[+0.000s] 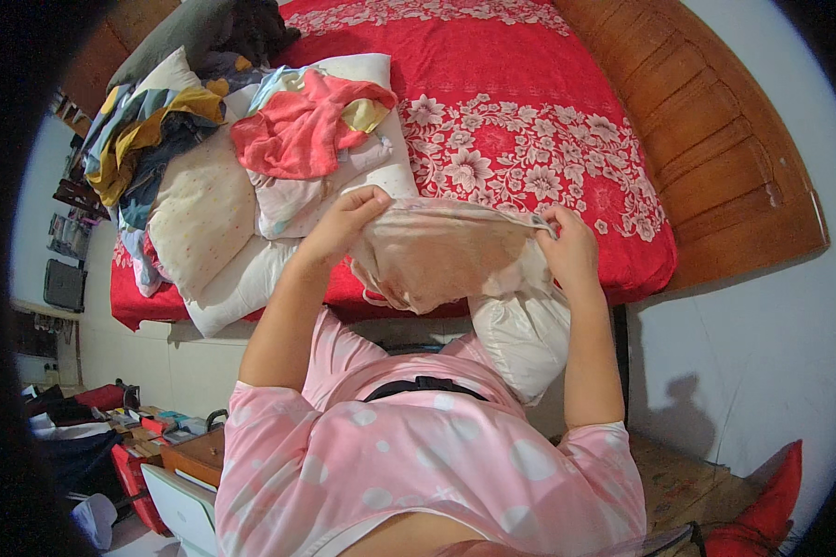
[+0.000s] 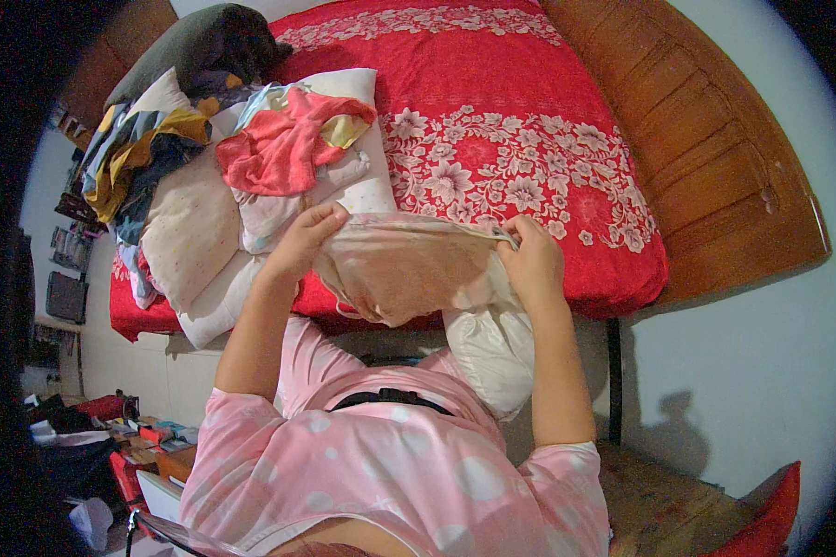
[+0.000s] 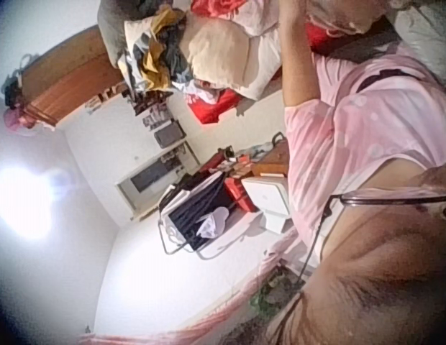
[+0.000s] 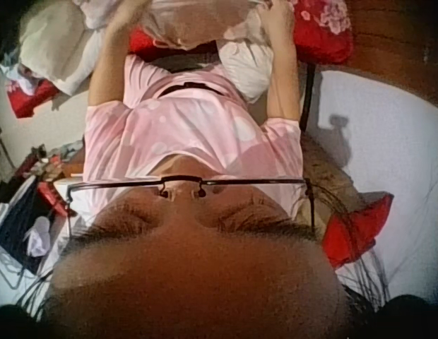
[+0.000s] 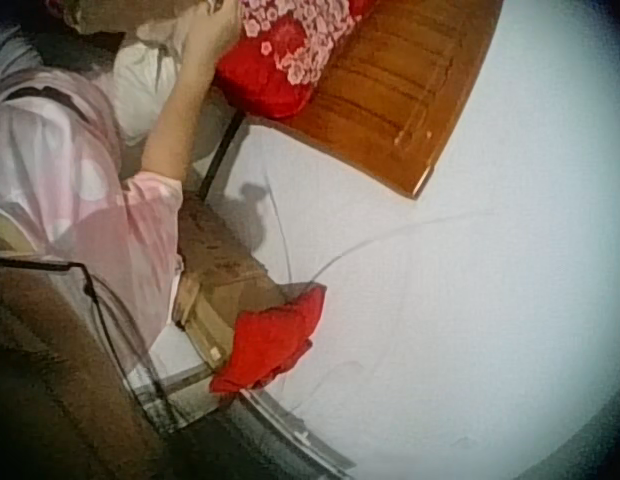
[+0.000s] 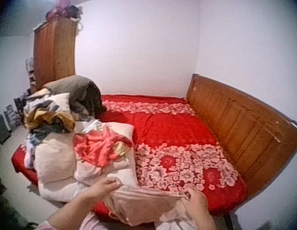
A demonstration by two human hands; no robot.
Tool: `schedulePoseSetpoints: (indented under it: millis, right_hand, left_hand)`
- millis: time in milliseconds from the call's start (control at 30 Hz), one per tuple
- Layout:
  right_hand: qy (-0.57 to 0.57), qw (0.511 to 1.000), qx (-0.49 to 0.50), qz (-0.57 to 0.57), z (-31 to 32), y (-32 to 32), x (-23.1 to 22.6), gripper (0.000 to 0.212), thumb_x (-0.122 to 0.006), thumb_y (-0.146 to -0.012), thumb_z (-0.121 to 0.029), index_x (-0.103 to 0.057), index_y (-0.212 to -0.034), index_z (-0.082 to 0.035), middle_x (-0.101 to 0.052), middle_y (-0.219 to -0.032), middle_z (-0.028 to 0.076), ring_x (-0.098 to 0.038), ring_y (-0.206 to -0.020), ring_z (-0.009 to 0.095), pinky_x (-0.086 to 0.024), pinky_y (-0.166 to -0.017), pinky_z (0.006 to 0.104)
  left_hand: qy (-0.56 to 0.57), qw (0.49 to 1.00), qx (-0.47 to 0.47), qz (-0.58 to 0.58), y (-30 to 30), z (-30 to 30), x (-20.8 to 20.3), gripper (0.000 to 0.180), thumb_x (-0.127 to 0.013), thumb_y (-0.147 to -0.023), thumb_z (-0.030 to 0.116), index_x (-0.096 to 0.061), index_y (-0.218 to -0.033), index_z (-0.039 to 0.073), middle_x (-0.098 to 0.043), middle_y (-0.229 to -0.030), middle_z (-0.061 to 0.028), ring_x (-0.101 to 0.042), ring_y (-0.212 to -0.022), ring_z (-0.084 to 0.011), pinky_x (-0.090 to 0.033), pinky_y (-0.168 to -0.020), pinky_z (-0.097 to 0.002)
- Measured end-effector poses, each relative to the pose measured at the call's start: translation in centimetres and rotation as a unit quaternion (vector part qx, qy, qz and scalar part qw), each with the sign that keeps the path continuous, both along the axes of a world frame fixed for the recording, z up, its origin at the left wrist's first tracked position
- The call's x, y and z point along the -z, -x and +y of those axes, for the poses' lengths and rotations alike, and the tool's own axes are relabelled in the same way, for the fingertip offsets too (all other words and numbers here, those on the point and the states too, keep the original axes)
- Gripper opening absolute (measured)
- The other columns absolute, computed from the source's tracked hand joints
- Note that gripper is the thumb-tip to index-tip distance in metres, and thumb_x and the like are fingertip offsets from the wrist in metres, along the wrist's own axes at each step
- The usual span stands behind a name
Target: The person folds a light-colored patterned garment and then folds a pink shirt on a bed.
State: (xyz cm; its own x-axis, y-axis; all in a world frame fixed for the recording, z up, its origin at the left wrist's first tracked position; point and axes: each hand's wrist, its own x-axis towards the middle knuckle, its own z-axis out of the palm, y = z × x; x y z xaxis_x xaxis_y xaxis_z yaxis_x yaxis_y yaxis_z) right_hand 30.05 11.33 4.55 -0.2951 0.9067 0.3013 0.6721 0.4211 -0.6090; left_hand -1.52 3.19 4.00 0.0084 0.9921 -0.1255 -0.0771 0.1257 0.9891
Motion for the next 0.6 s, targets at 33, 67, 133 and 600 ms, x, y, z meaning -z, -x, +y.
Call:
schedulePoseSetpoints:
  millis: [33, 67, 133, 600]
  right_hand:
    - [-0.003, 0.999, -0.001, -0.035, 0.4, -0.5, 0.3, 0.017, -0.063, -0.07, -0.005, -0.059, -0.087, -0.004, -0.06, -0.079, 0.011, -0.058, -0.072, 0.028, -0.045, -0.064, 0.0359]
    - [-0.003, 0.999, 0.003, -0.036, 0.7, -1.0, 0.5, 0.017, -0.063, -0.07, -0.005, -0.059, -0.087, -0.004, -0.06, -0.079, 0.011, -0.058, -0.072, 0.028, -0.045, -0.064, 0.0359]
    - [0.073, 0.997, 0.006, -0.01, 1.4, -1.8, 1.1, 0.016, -0.064, -0.072, -0.008, -0.06, -0.088, -0.005, -0.06, -0.076, 0.01, -0.058, -0.069, 0.023, -0.046, -0.062, 0.0337]
    - [0.232, 0.906, -0.035, 0.352, 1.9, -1.4, 3.4, 0.007, -0.053, -0.087, -0.008, -0.054, -0.093, -0.004, -0.061, -0.078, 0.003, -0.058, -0.063, 0.01, -0.045, -0.058, 0.021]
  left_hand:
    - [0.003, 0.999, -0.019, -0.033, 0.2, 0.0, -0.3, 0.017, -0.051, -0.091, 0.024, -0.057, -0.089, 0.009, -0.056, -0.083, 0.0048, -0.051, -0.075, -0.0052, -0.041, -0.068, -0.0214]
    - [0.002, 0.999, -0.015, -0.035, 0.5, 0.1, -0.2, 0.017, -0.051, -0.091, 0.024, -0.057, -0.089, 0.009, -0.056, -0.083, 0.0048, -0.051, -0.075, -0.0052, -0.041, -0.068, -0.0214]
    - [0.023, 0.988, -0.107, -0.11, 1.6, 0.1, -0.2, 0.013, -0.053, -0.091, 0.02, -0.058, -0.092, 0.008, -0.057, -0.083, 0.0051, -0.052, -0.079, -0.005, -0.04, -0.073, -0.0207]
    - [0.006, 0.969, -0.134, -0.209, 0.0, 0.2, -0.1, 0.027, -0.048, -0.089, 0.011, -0.052, -0.114, 0.002, -0.058, -0.102, -0.0075, -0.057, -0.092, -0.0168, -0.047, -0.082, -0.0296]
